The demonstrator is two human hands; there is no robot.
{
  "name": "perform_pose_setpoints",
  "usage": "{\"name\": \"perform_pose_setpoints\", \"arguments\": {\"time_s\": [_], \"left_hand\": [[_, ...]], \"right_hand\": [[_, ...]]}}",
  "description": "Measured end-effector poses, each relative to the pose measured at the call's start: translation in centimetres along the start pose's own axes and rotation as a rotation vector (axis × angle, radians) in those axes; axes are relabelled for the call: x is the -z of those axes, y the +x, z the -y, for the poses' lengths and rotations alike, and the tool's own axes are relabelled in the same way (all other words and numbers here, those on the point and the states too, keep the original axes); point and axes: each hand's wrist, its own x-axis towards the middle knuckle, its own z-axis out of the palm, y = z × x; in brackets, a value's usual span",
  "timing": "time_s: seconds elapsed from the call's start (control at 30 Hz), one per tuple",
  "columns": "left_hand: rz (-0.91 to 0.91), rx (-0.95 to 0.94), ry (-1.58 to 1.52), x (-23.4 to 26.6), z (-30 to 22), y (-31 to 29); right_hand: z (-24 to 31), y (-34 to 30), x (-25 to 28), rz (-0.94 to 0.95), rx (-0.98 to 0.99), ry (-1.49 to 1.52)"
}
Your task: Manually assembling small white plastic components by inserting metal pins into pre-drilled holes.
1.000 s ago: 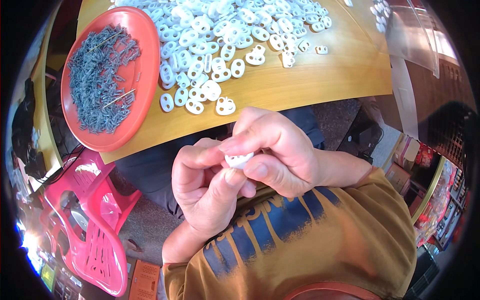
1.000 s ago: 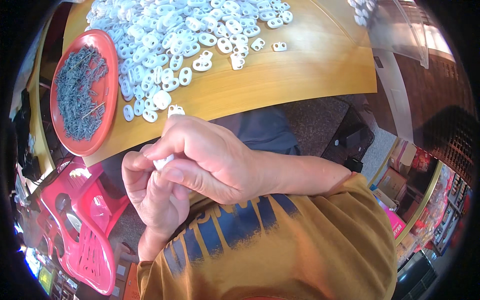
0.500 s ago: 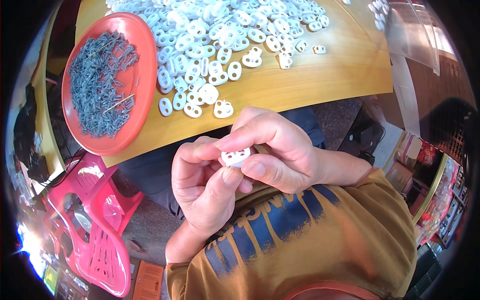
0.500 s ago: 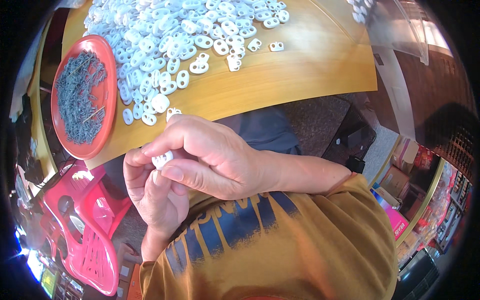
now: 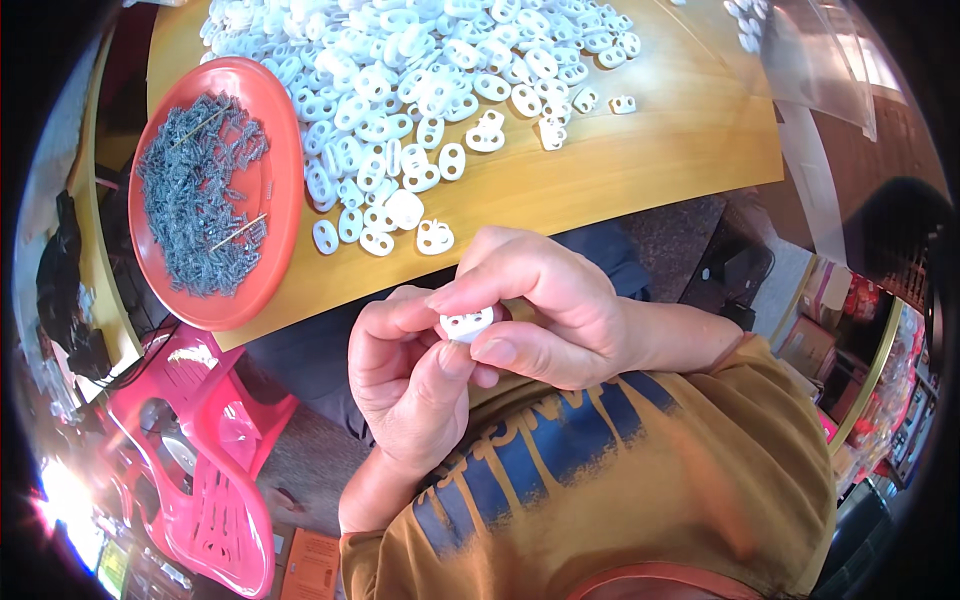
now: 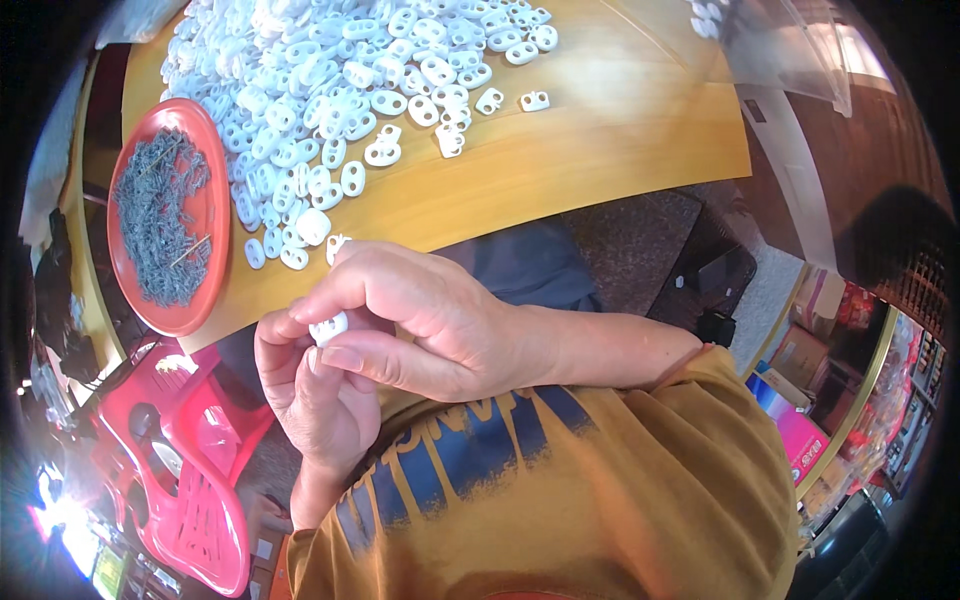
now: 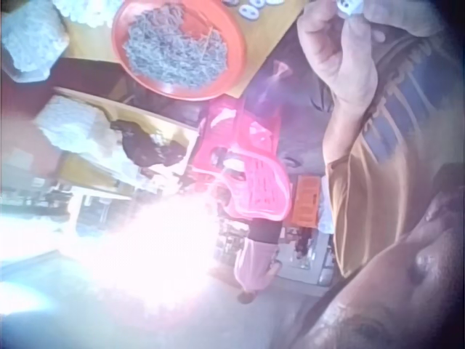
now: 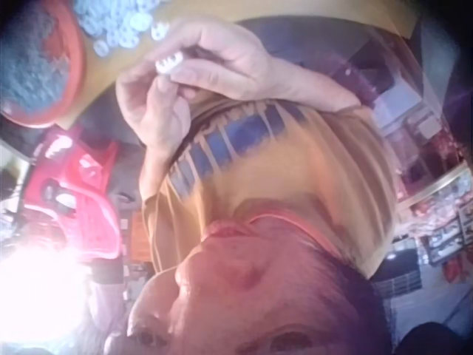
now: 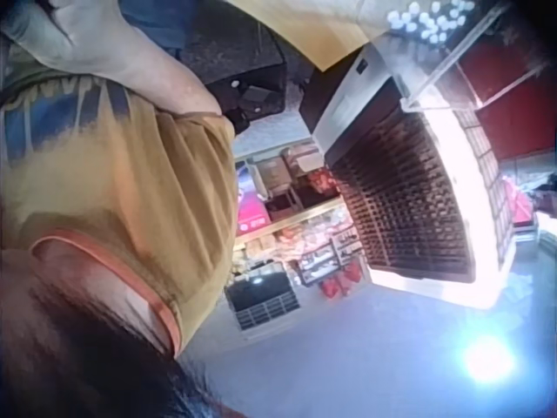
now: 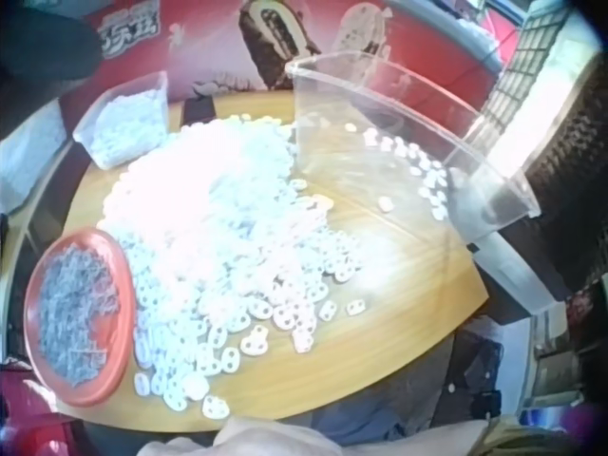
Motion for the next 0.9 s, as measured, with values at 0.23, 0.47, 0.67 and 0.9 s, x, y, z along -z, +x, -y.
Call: {"name": "perform_pose_setpoints", "arguments": {"time_s": [0.23,0.47,0.67,0.9], "left_hand": [[0.061,-0.041,-0.030,0.1,0.1,0.1],[0.054,-0.049,0.003,-0.1,0.2,0.3],[0.032,-0.018,-0.023,-0.4,0.0,0.3],[-0.020,0.012,0.050,-1.3,-0.4,0.6]], "right_hand": [[-0.1,0.0,0.0,-0.027,0.037,-0.016],[-0.1,-0.2,0.2,-0.043,0.026,-0.008],[0.0,-0.1,0.4,-0.051,0.003,0.026],[0.3,0.5,1.2,-0.085,0.119,-0.182]]}}
